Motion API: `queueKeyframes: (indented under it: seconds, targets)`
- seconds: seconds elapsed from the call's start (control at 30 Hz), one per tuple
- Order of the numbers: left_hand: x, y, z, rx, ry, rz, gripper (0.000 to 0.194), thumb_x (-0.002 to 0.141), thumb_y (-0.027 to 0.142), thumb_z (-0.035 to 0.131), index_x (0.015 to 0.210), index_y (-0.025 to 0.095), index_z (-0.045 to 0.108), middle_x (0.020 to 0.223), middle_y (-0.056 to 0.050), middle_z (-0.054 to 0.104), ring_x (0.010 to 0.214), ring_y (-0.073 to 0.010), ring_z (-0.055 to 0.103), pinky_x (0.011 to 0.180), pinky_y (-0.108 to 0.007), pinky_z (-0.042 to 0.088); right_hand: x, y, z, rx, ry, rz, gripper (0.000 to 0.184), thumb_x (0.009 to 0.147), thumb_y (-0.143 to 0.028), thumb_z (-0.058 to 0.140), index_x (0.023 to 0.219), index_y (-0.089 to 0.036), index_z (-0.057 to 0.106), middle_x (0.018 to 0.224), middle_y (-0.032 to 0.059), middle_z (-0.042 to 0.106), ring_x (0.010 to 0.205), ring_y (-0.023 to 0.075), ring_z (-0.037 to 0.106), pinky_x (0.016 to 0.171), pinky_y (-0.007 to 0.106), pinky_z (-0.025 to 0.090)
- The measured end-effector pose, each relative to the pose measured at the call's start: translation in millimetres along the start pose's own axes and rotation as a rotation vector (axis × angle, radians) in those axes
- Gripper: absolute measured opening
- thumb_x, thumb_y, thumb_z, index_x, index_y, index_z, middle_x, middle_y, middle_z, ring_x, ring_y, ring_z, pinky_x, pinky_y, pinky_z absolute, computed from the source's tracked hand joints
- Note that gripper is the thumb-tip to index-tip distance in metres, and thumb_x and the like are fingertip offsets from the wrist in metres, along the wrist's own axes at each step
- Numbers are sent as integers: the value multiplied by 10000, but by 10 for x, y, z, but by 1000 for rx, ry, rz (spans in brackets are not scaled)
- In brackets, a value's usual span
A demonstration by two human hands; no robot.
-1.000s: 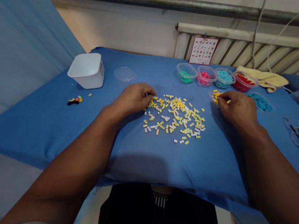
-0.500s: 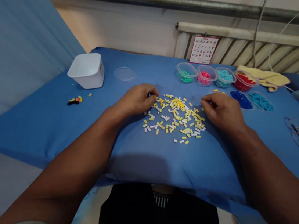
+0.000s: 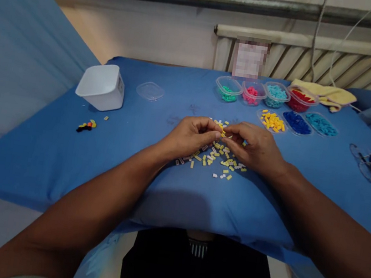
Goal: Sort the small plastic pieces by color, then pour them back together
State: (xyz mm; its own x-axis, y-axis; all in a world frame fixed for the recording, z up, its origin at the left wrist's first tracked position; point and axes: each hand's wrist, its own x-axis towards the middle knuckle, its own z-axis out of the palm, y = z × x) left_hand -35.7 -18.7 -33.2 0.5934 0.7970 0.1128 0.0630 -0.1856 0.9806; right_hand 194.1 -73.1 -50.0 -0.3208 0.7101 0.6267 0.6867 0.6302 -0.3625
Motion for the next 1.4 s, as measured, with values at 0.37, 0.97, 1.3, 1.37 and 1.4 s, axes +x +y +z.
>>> queueKeyframes:
  seconds: [0.37, 0.97, 1.3, 1.37, 1.4]
  targets:
    - [60, -25, -217, 269, 274, 95, 267, 969, 435, 761, 1012, 181, 829, 920, -49, 764, 817, -167, 632, 747, -282, 493, 5, 388, -266, -224, 56, 216, 235, 1077, -363, 627, 1125, -264, 835, 1108, 121, 856, 998, 332, 788, 933, 500, 617]
    - [141, -236, -462, 821, 283, 129, 351, 1003, 258, 585, 1239, 172, 831, 1223, -111, 817, 1134, -266, 740, 1051, -398, 574, -18, 622, -78, -213, 28, 136, 351, 1075, -308, 600, 1355, -220, 792, 1304, 162, 831, 1203, 351, 775, 1083, 533, 609]
    - [128, -179, -476, 1080, 3, 105, 442, 928, 162, 587, 1315, 186, 798, 1268, -116, 814, 1182, -318, 725, 1088, -461, 556, 110, 393, 221, -143, -266, 42, 382, 1146, -287, 519, 1421, -171, 758, 1273, 147, 848, 1151, 327, 785, 1024, 463, 618]
    - [132, -183, -479, 1077, -4, 123, 448, 942, 179, 602, 1347, 197, 794, 1284, -110, 815, 1202, -316, 725, 1094, -462, 552, 105, 390, 207, -151, -266, 47, 359, 1144, -302, 547, 1393, -179, 775, 1258, 146, 849, 1128, 323, 785, 1001, 449, 614]
    - [134, -184, -484, 1084, -14, 133, 457, 950, 183, 603, 1366, 203, 792, 1299, -110, 814, 1215, -315, 726, 1099, -463, 549, 104, 386, 205, -155, -267, 47, 352, 1143, -305, 558, 1385, -179, 781, 1261, 149, 848, 1124, 324, 784, 995, 446, 612]
